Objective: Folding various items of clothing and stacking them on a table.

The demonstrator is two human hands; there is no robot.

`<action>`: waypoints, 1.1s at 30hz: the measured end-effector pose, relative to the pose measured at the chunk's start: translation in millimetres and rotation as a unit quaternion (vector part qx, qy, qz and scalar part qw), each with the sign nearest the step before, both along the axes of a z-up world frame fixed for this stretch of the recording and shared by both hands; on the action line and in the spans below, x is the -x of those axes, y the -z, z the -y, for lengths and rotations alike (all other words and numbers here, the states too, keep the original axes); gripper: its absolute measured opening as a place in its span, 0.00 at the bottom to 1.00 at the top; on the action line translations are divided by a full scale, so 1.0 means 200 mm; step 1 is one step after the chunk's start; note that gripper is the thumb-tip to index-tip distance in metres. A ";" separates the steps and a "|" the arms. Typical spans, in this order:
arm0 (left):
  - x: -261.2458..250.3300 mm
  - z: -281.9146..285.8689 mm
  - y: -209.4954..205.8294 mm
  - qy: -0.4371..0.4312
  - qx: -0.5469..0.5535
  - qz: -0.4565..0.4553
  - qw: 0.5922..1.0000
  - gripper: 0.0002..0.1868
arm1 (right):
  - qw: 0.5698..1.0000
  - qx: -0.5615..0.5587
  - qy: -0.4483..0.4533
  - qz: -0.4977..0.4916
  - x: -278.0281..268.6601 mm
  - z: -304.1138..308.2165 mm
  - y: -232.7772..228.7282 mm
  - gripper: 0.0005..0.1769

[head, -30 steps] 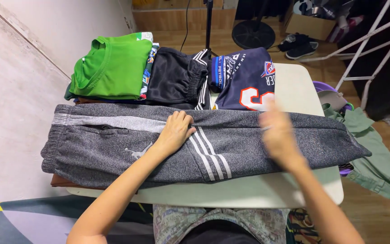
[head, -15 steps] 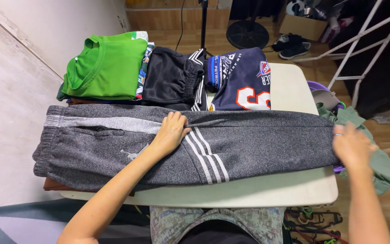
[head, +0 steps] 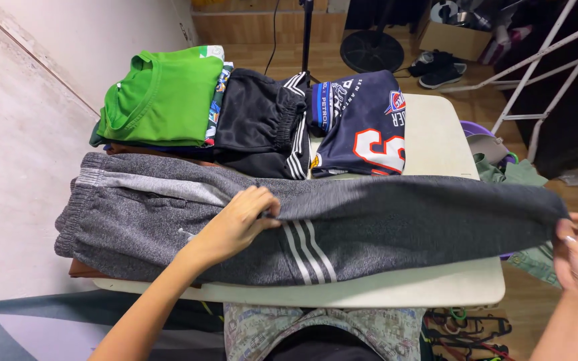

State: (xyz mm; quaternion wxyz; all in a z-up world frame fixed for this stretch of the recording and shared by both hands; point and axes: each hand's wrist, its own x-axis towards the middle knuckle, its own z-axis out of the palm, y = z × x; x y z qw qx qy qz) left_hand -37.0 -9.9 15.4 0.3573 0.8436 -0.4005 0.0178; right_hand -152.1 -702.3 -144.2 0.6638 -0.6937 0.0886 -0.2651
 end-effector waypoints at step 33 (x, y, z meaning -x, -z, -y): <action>-0.36 -0.30 0.27 -0.163 -0.260 0.142 0.941 0.33 | 0.936 -0.036 -0.022 -0.350 -0.41 -0.02 0.18 0.31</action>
